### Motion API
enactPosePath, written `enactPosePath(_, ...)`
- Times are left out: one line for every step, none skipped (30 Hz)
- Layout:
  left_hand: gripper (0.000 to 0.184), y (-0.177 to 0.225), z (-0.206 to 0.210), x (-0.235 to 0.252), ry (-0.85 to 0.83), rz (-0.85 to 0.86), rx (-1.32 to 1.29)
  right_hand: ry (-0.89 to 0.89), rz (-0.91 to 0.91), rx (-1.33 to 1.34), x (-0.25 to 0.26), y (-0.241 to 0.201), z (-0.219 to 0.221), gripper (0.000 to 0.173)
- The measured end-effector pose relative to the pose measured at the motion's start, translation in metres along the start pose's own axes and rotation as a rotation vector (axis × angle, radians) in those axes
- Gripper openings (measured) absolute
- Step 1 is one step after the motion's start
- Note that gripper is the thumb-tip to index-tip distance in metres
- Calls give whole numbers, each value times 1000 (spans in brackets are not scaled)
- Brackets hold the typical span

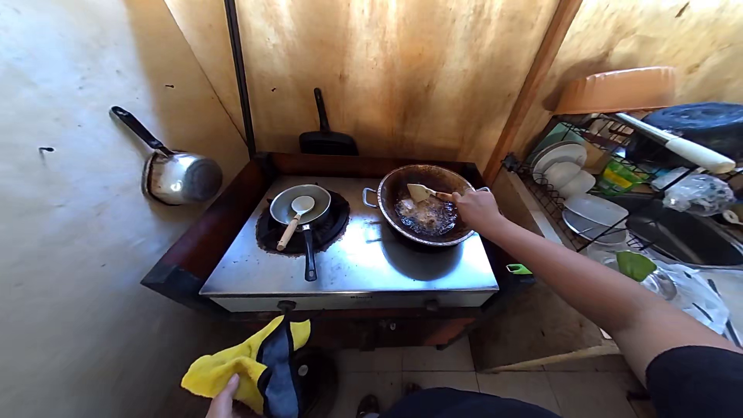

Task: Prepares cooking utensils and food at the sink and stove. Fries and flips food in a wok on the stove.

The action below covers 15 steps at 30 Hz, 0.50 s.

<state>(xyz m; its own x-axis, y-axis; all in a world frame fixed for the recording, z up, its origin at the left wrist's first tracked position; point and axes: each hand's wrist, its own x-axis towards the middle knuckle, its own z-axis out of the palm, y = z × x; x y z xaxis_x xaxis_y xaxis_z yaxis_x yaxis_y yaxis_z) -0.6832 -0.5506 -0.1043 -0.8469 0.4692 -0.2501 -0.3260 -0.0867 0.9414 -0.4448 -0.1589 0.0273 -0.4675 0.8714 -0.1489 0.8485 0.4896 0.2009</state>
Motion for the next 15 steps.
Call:
enactPosePath(28, 0, 0, -1, 1, -1, -3, -18, -13, -15, 1, -5, 0, 31)
enactPosePath(28, 1, 0, -2, 5, -2, -6, -34, -25, -35, 1, -9, -1, 30)
enactPosePath(28, 2, 0, -2, 8, -4, -9, -46, -33, -50, 2, -12, -2, 29)
enactPosePath(29, 2, -1, -3, 16, -6, -14, -49, -38, -65, 3, -12, -3, 27)
enactPosePath(29, 1, -3, -3, 23, -6, -18, -40, -43, -79, 4, -9, -3, 25)
enactPosePath(28, 0, -4, -4, 29, -6, -17, -34, -43, -90, 5, -5, -3, 24)
enactPosePath(28, 0, -6, -4, 33, -6, -17, -24, -47, -92, 6, 0, -4, 23)
enactPosePath(27, -1, -7, -4, 36, -3, -19, -20, -47, -86, 5, 6, -5, 21)
enactPosePath(27, -1, -9, -5, 42, 1, -23, -26, -36, -73, 3, 12, -9, 20)
enactPosePath(28, -1, -10, -5, 49, 1, -24, -37, -25, -61, 0, 16, -15, 19)
enactPosePath(28, -1, -10, -5, 53, -4, -26, -42, -9, -46, -4, 21, -22, 19)
enactPosePath(28, 0, -11, -6, 55, -8, -29, -28, 8, -28, -7, 25, -28, 20)
enactPosePath(27, 0, -10, -6, 59, -10, -34, -5, 24, -20, -9, 30, -32, 22)
enactPosePath(27, 1, -10, -6, 59, -10, -36, 25, 38, -21, -11, 35, -34, 22)
enactPosePath(26, 1, -9, -5, 59, -8, -35, 53, 47, -35, -13, 39, -35, 23)
